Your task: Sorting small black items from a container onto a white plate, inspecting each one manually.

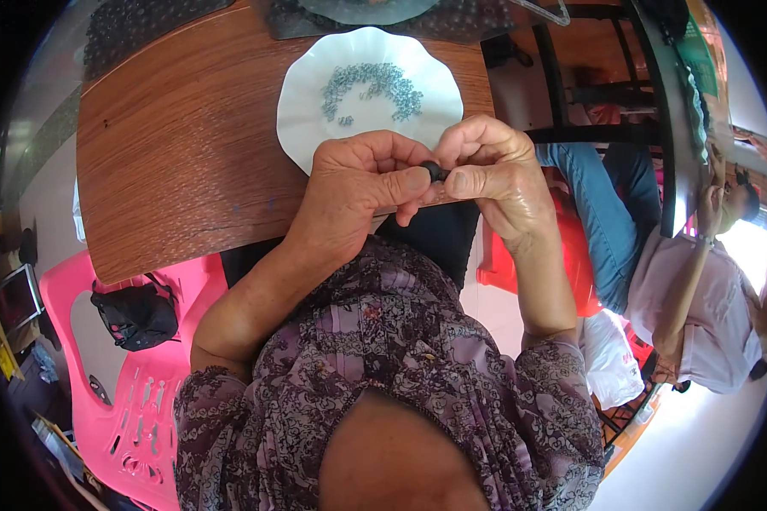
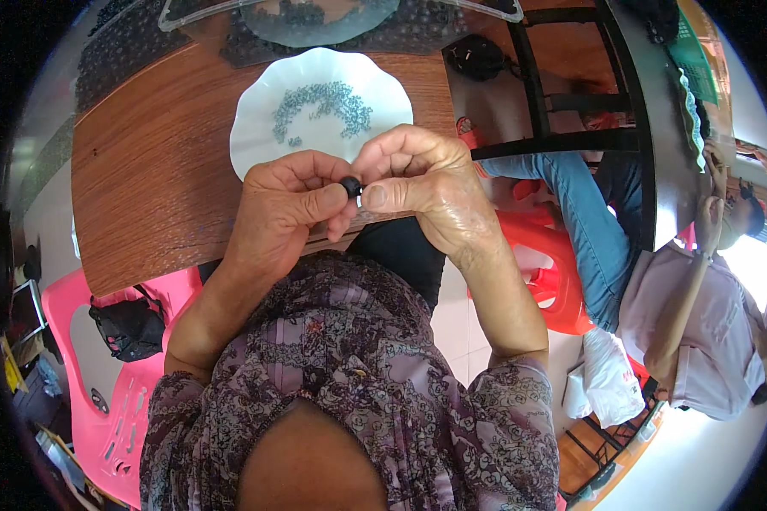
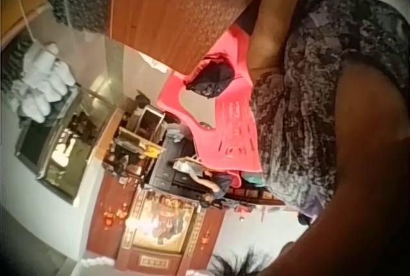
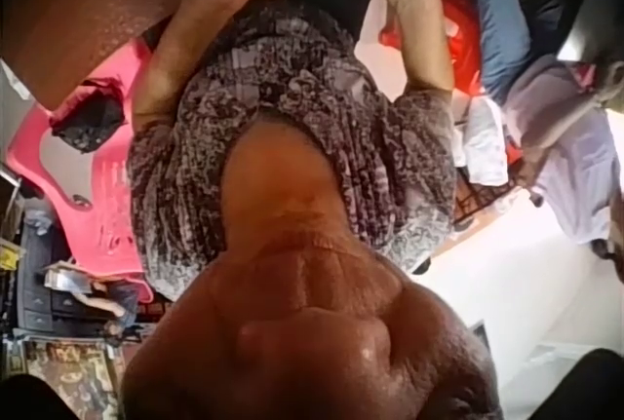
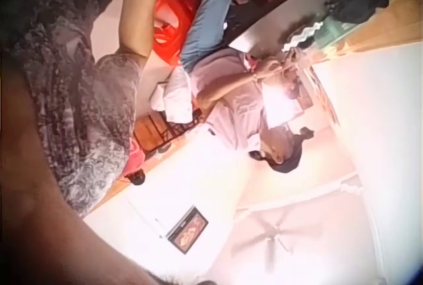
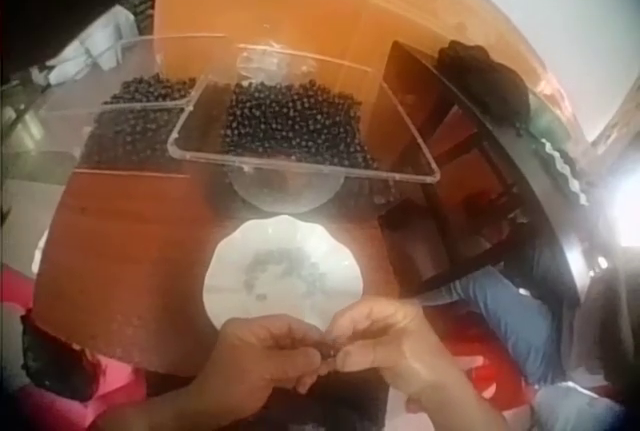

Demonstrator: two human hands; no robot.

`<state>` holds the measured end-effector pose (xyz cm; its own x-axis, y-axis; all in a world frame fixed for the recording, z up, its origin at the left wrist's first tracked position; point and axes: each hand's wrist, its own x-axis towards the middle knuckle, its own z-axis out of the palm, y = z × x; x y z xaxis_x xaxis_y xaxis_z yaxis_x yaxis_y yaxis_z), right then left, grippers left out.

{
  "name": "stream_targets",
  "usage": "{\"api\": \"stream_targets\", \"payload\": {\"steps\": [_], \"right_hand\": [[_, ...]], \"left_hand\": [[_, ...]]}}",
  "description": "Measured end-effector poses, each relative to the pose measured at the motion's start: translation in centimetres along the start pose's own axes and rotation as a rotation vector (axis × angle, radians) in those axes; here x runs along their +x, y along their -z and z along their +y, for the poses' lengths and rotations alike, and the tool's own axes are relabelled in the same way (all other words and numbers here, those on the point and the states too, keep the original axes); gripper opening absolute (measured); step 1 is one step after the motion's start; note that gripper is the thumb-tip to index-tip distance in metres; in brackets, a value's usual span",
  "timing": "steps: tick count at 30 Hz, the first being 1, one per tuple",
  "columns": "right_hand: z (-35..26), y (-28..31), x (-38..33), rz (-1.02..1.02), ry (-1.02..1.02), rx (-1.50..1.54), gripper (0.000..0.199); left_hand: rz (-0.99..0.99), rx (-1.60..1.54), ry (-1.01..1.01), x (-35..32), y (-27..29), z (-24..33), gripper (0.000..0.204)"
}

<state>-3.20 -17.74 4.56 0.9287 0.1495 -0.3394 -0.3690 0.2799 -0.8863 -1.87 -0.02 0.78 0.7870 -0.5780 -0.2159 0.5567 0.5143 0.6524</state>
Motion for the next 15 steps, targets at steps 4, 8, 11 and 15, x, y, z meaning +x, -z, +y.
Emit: {"api": "stream_targets", "payload": {"steps": [4,8,11,15], "right_hand": [[-0.3,0.2,0.3,-0.054,-0.062,-0.054,0.027],[-1.0,0.1,0.3,-0.114,-0.126,-0.141,0.026],[-0.5,0.3,0.5,-0.140,-0.092,-0.102,0.027],[0.4,0.3,0.6,-0.166,-0.018,-0.103,0.017]], "left_hand": [[-0.011,-0.020,0.026,0.1,0.0,0.0,0.019],[-0.020,-0.075,0.112,0.1,0.2,-0.2,0.018],[-0.007,-0.067,0.145,0.2,0.2,-0.4,0.018],[0.003,-0.074,0.138,0.0,0.2,-0.6,0.017]]}}
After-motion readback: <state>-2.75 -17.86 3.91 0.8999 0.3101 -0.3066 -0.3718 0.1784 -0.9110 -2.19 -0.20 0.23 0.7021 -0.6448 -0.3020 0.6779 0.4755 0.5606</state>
